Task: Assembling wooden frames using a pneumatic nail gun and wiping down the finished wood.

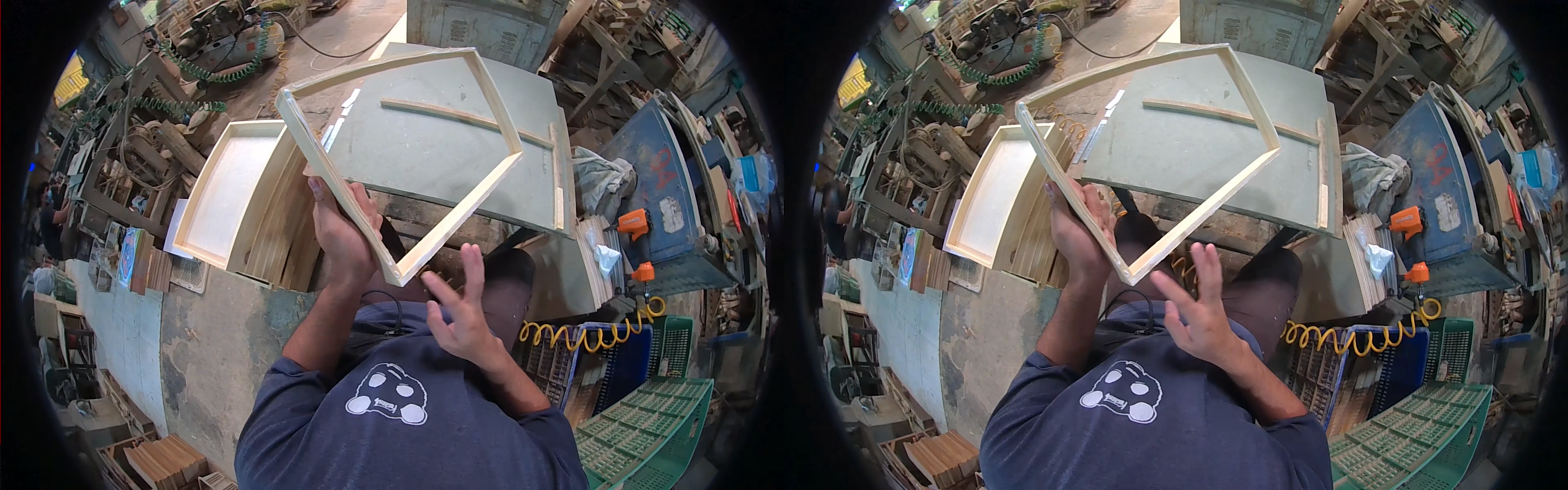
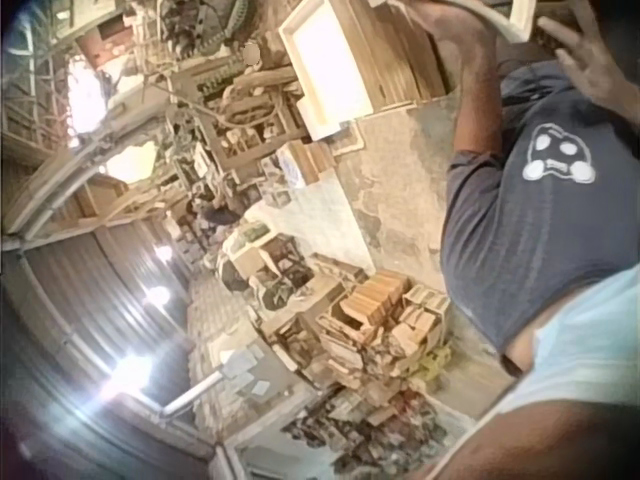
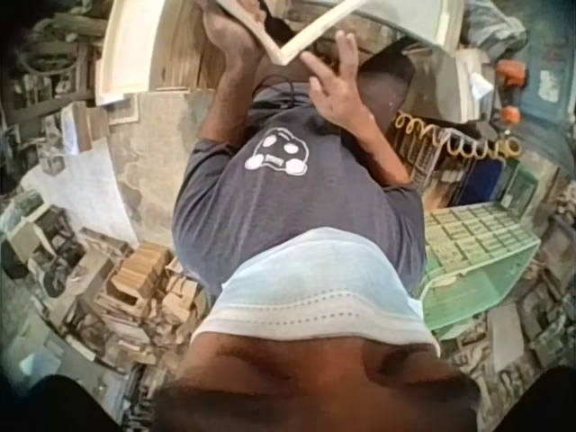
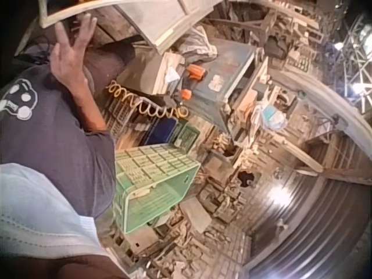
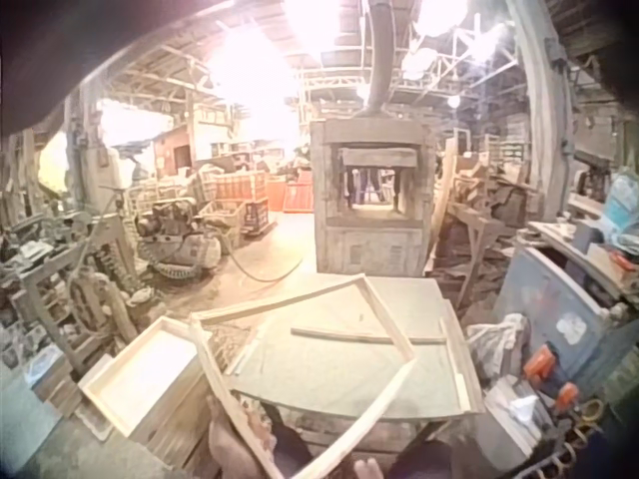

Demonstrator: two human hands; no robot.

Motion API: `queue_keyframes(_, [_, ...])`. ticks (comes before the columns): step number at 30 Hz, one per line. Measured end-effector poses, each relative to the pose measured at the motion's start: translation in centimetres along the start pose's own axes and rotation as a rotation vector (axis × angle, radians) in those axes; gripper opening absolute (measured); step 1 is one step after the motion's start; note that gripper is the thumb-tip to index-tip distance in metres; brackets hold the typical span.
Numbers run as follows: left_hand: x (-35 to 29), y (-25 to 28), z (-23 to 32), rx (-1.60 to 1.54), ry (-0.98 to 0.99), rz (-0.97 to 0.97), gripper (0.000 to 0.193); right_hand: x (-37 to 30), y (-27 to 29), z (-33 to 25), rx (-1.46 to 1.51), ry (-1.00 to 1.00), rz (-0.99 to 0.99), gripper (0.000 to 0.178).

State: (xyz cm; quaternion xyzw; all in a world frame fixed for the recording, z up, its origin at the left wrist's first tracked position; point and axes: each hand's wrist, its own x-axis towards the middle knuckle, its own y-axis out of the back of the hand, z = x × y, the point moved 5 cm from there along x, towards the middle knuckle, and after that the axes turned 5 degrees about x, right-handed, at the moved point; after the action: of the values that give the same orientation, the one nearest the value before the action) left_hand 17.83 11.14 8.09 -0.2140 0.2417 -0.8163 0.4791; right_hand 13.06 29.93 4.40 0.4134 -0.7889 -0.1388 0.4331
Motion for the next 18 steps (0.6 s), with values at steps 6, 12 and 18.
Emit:
queue_keyframes(6, [0.1, 1.6, -1.3, -0.008, 0.047, 0.147, 0.054, -1.4, -2.5, 1.7, 0.994, -0.424, 0.066, 0.084])
queue_keyframes(12, [-0.8, 1.3, -2.5, -0.020, 0.108, 0.244, 0.055, -0.8, -3.4, 0.7, 1.078, -0.431, 0.110, 0.099])
queue_keyframes(18, [-2.6, 0.2, -3.6, -0.031, 0.017, 0.130, 0.049, -1.0, -1.9, 1.1, 1.091, -0.448, 0.238, 0.109])
